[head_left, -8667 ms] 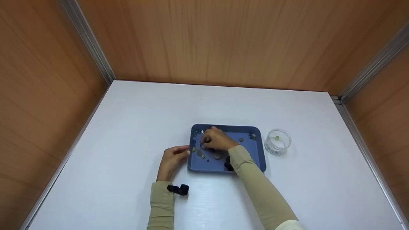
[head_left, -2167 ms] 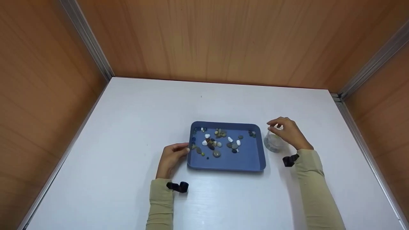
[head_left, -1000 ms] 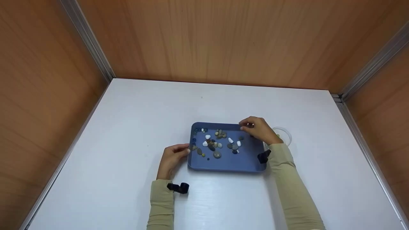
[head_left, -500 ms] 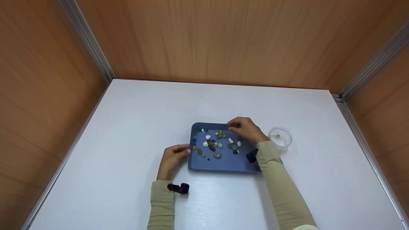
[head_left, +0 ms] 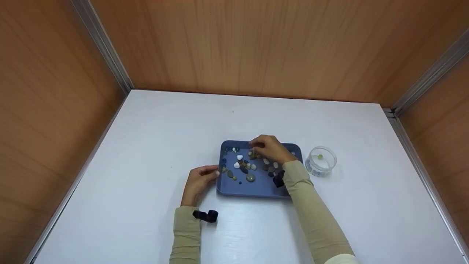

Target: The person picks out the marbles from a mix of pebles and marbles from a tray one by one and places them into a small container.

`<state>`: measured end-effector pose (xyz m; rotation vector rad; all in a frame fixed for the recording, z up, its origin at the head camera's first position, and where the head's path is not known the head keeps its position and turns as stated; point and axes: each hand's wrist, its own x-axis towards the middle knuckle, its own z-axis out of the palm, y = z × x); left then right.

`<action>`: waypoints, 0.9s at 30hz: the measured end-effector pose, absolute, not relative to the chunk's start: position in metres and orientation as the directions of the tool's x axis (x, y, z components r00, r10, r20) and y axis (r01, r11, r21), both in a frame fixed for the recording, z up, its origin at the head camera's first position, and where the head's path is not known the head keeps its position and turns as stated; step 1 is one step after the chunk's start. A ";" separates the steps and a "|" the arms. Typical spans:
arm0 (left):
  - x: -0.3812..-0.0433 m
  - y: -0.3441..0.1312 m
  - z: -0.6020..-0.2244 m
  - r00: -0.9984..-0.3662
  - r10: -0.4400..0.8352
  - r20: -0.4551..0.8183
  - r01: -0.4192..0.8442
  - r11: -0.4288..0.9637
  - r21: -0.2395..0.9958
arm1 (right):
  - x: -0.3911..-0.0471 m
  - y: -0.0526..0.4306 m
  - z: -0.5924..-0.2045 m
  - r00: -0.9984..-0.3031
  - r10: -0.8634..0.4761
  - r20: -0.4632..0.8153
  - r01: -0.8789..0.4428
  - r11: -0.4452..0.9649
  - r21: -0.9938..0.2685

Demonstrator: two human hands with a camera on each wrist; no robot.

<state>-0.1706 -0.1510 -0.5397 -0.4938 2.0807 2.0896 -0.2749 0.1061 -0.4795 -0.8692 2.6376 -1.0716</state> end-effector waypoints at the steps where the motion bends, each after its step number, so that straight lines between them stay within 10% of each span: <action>1: -0.170 -0.151 -0.540 -0.935 -0.122 -0.334 -0.333 -0.031 0.942 | -0.275 0.104 -0.480 -0.816 -0.576 0.058 -0.454 0.574 -0.681; 27: -0.170 -0.154 -0.541 -0.932 -0.119 -0.342 -0.340 -0.037 0.940 | -0.276 0.066 -0.498 -0.831 -0.556 -0.029 -0.395 0.624 -0.674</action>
